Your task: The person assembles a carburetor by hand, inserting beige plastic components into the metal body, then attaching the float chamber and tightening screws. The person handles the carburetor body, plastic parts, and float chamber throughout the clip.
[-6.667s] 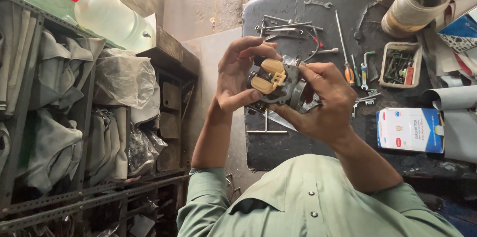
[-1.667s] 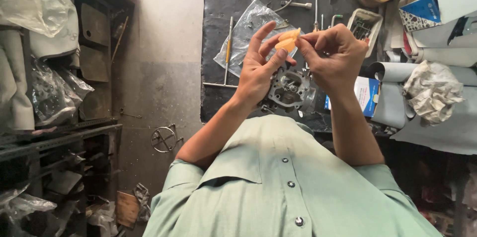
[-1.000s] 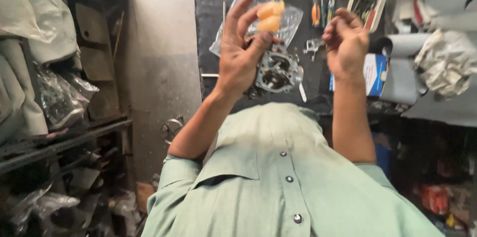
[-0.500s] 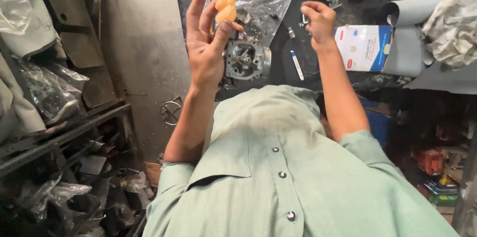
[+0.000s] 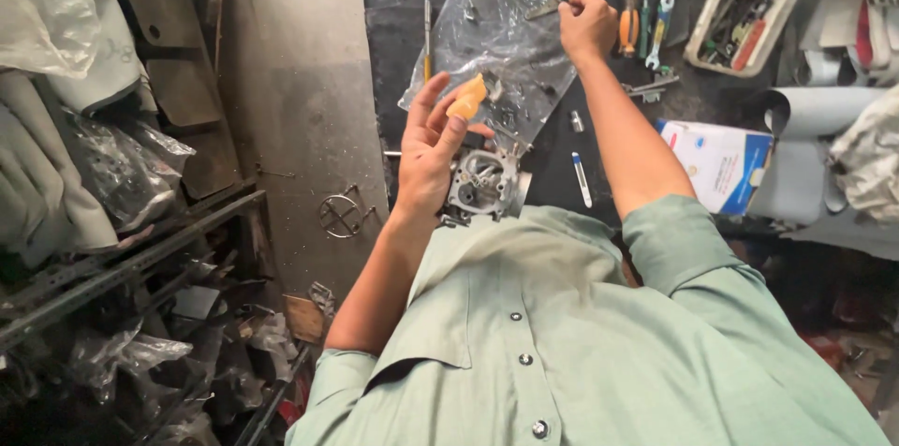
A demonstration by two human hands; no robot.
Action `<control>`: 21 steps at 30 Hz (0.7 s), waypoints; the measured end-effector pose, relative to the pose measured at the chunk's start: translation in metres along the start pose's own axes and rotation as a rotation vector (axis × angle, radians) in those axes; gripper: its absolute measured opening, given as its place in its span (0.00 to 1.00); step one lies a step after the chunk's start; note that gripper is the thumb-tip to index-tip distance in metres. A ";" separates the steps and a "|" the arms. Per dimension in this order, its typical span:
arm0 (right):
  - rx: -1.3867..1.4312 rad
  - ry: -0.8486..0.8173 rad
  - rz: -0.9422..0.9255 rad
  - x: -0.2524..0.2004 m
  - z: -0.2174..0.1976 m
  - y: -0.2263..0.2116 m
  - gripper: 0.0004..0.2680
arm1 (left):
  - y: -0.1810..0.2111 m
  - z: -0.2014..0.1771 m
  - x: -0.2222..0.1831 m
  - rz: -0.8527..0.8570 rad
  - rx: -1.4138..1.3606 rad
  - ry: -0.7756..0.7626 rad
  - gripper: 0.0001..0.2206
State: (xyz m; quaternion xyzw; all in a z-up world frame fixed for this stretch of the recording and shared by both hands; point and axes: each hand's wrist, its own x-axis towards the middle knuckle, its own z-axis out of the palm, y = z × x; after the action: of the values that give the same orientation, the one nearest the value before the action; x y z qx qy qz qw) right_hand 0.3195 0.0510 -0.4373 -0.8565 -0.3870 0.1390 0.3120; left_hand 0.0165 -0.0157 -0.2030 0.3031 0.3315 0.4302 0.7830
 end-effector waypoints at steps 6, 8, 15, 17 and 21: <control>-0.030 -0.062 0.000 0.005 0.006 -0.007 0.06 | 0.010 0.010 0.026 -0.171 -0.193 0.013 0.30; -0.041 -0.060 -0.028 0.007 0.010 -0.002 0.06 | 0.012 0.014 0.032 -0.187 -0.197 0.006 0.30; 0.061 0.021 -0.241 -0.008 -0.012 -0.012 0.05 | 0.018 0.029 0.032 -0.252 -0.239 0.002 0.30; 0.151 0.008 -0.281 -0.023 -0.036 -0.030 0.05 | 0.014 0.027 0.028 -0.252 -0.263 -0.015 0.29; 0.443 -0.101 -0.235 -0.060 -0.108 -0.084 0.04 | 0.011 0.036 0.019 -0.319 -0.374 -0.033 0.27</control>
State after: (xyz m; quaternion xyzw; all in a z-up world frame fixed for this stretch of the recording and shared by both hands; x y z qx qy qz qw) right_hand 0.2831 0.0019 -0.3004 -0.7084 -0.4588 0.2258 0.4865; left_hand 0.0471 -0.0013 -0.1774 0.1037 0.2771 0.3500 0.8888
